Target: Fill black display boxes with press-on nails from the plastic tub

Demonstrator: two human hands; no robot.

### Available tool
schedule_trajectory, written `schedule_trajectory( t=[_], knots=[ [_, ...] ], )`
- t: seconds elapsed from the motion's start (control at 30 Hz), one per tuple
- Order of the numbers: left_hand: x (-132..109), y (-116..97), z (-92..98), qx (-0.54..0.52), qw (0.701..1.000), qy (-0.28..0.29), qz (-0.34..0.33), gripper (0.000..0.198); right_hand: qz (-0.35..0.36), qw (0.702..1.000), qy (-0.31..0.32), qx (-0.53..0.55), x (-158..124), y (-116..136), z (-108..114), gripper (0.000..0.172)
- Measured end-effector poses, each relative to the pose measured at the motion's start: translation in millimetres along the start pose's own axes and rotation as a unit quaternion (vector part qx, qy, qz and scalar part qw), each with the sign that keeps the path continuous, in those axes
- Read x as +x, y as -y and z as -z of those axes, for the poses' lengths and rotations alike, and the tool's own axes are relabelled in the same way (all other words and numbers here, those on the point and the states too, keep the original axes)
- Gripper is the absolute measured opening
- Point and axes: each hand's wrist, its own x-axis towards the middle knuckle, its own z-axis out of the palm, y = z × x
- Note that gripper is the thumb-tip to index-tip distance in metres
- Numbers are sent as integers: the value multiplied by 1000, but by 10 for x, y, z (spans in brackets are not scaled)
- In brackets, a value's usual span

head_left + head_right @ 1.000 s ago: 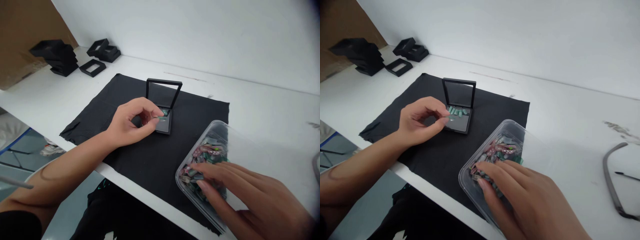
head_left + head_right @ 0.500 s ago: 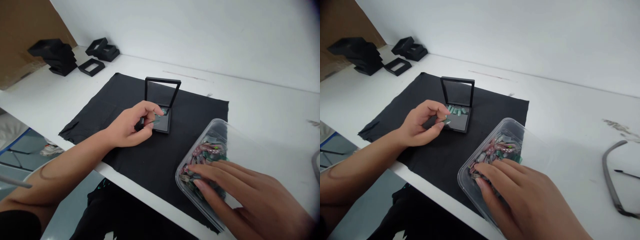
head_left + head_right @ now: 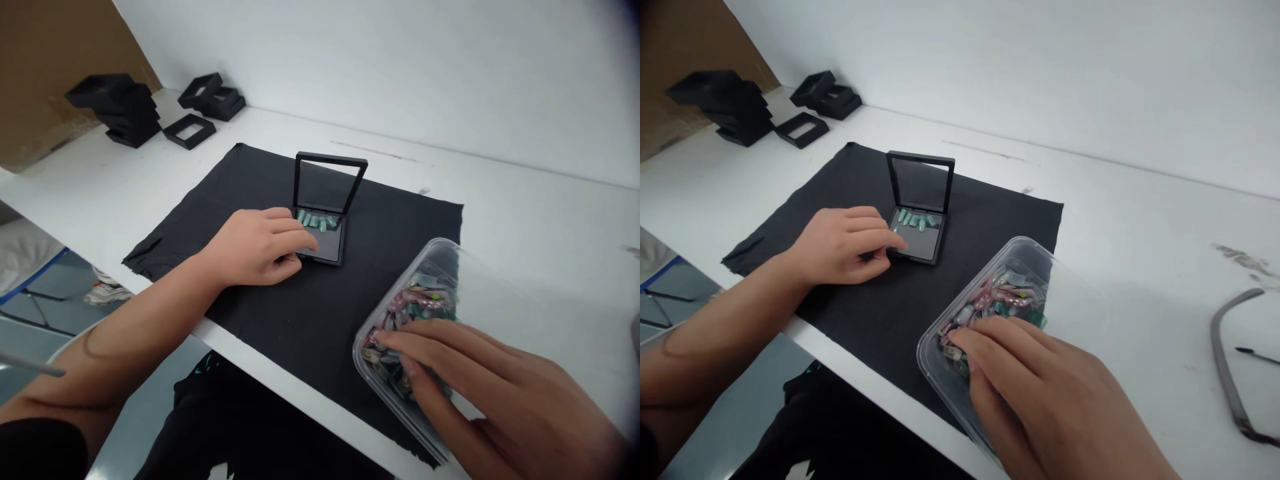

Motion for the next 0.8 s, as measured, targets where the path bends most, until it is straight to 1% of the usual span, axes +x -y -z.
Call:
schedule_trajectory(
  t=[0.07, 0.17, 0.23, 0.37, 0.53, 0.6, 0.73, 0.8],
  knots=[
    [3, -15, -11, 18, 1000, -1, -1, 27, 13, 1000, -5, -2, 3, 1, 3, 30],
    [6, -31, -10, 17, 1000, -10, 24, 31, 43, 999, -7, -17, 15, 8, 5, 33],
    [6, -25, -2, 5, 999, -21, 40, 29, 52, 998, -11, -24, 27, 16, 6, 33],
    [6, 9, -4, -19, 998, -48, 35, 22, 51, 999, -7, -13, 57, 44, 23, 30],
    [6, 18, -30, -1, 998, -62, 29, 23, 46, 999, -6, -5, 61, 62, 41, 29],
    [5, 12, -22, 24, 998, -47, 15, 25, 44, 999, -6, -8, 58, 56, 34, 28],
    [0, 1, 5, 63, 997, 19, -30, 22, 46, 999, 0, -18, 52, 43, 19, 27],
    [-2, -5, 3, 67, 997, 30, -37, 23, 47, 999, -3, -20, 41, 40, 21, 26]
  ],
)
